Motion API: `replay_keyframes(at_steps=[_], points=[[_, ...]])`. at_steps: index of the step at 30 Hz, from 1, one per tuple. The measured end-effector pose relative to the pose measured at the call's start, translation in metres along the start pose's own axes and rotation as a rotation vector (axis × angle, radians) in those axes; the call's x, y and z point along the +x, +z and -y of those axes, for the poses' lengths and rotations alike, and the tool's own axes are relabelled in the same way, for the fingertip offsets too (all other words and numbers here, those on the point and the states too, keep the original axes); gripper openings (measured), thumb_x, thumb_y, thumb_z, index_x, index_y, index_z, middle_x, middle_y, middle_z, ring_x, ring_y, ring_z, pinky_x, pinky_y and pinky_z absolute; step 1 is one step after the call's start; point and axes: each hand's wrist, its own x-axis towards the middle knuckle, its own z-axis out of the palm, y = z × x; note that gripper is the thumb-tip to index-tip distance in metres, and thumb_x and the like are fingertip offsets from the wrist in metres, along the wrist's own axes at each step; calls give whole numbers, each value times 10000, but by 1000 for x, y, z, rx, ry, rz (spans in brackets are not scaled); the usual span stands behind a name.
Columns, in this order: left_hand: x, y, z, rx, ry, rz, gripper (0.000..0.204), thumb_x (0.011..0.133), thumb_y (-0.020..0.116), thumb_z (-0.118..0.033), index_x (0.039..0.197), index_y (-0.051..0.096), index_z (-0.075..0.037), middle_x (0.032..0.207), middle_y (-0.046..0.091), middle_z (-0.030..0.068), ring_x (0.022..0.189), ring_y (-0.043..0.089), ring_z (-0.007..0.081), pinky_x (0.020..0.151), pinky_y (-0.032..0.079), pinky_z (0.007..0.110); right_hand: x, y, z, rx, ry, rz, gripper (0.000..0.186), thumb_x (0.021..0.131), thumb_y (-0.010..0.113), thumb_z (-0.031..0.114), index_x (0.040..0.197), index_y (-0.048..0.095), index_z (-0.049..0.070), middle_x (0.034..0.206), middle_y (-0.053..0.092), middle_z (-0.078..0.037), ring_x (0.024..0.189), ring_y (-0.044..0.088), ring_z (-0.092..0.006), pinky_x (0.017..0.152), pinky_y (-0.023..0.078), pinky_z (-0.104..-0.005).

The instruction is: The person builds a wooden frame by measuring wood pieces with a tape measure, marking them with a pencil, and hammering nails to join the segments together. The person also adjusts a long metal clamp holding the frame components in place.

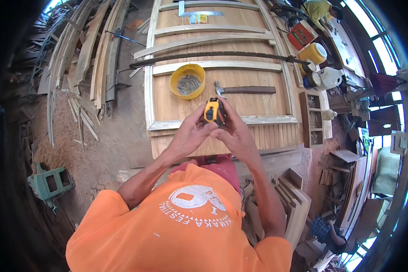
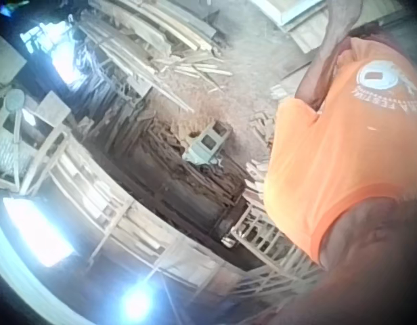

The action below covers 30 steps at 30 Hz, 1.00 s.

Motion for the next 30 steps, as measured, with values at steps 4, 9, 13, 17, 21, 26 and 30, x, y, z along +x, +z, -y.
replay_keyframes(at_steps=[4, 9, 13, 17, 21, 26, 30], points=[[-13, 0, 5, 203, 19, -66, 477, 1144, 501, -318, 1500, 482, 0, 1193, 650, 92, 1065, 612, 183, 949, 506, 353, 6, 0, -6, -31, 52, 32, 968, 928, 840, 205, 1671, 249, 20, 1491, 530, -143, 1294, 545, -188, 1117, 446, -329], [-15, -8, -4, 481, 50, -154, 497, 1127, 541, -327, 1478, 546, 25, 1230, 660, 117, 1133, 616, 176, 1007, 486, 332, 4, -1, -10, -340, -102, -36, 970, 915, 854, 218, 1670, 275, 32, 1361, 593, -148, 1201, 583, -187, 1064, 468, -330], [2, -25, -14, 449, 19, -157, 450, 1087, 619, -269, 1420, 627, 34, 1175, 712, 122, 1087, 653, 168, 983, 520, 329, -1, -17, 0, -473, -77, -8, 1022, 882, 884, 273, 1672, 278, 45, 1327, 614, -160, 1189, 601, -209, 1051, 476, -336], [17, -31, -14, 269, -162, 3, 380, 1020, 737, -229, 1287, 694, 38, 1123, 739, 81, 1039, 685, 131, 934, 551, 297, -5, -26, 7, -654, -55, 42, 1036, 848, 904, 325, 1659, 312, 65, 1245, 651, -171, 1156, 637, -270, 1032, 495, -368], [28, -32, -10, 182, -188, 21, 311, 999, 766, -202, 1199, 719, 31, 1115, 741, 69, 1034, 687, 117, 914, 557, 280, 1, -19, 11, -593, -77, 38, 797, 862, 865, 244, 1534, 486, 46, 1190, 666, -157, 1087, 660, -294, 981, 519, -397], [26, -41, 5, -21, -235, 66, 210, 977, 786, -154, 1086, 676, -13, 1044, 725, 48, 968, 678, 94, 851, 553, 249, 8, -6, 23, -659, 11, 49, 550, 900, 775, 215, 1386, 578, 50, 1083, 672, -149, 981, 657, -261, 897, 518, -372], [4, -64, 27, -62, -278, 30, 190, 970, 790, -146, 999, 631, -46, 961, 687, 20, 887, 650, 74, 774, 526, 246, 4, -17, 17, -695, 279, 148, 415, 918, 726, 241, 1275, 636, 49, 909, 636, -132, 856, 623, -228, 809, 499, -356]])
